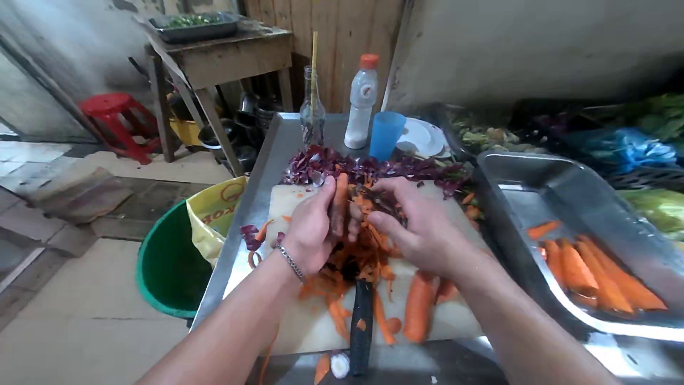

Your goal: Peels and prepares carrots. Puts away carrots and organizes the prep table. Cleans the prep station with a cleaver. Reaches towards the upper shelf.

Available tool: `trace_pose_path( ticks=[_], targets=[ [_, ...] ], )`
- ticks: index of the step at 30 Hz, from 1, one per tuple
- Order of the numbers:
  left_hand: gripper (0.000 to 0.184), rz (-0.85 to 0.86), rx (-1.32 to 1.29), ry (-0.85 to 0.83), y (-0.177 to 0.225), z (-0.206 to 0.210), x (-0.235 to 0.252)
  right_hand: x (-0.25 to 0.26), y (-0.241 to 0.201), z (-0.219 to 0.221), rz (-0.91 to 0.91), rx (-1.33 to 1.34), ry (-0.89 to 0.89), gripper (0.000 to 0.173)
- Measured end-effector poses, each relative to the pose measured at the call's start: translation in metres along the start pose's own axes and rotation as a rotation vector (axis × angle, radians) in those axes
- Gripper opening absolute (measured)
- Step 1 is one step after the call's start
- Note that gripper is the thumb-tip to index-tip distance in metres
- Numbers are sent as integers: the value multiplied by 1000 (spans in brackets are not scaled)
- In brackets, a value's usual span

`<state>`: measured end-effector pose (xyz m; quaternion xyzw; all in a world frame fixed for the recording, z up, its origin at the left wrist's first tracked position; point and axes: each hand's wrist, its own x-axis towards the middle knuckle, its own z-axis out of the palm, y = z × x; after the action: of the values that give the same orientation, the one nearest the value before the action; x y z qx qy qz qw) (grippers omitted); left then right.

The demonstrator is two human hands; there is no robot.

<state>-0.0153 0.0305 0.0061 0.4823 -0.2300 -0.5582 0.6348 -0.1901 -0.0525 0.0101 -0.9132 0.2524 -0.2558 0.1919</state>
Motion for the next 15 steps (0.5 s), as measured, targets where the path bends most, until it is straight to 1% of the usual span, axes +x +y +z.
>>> trace_pose_path(
  ticks=[3, 5, 7, 9, 11, 15],
  targets=[
    [59, 20, 38, -9, 0, -4, 1, -3, -5, 5, -47, -28, 30, 52],
    [53, 29, 76, 32, -1, -6, 2, -4, -8, 8, -77, -53, 34, 56],
    [49, 1, 103, 72, 0, -7, 2, -5, -10, 13, -98, -69, 20, 54],
    [47, -32, 79, 97, 2, -5, 1, -6, -11, 18, -141, -67, 21, 50],
    [45, -34, 23, 158, 2, -3, 2, -8, -14, 23, -208, -61, 31, 47],
    [44, -18, -117, 174, 1, -4, 4, -11, -22, 32, -268, -69, 49, 45]
  ],
)
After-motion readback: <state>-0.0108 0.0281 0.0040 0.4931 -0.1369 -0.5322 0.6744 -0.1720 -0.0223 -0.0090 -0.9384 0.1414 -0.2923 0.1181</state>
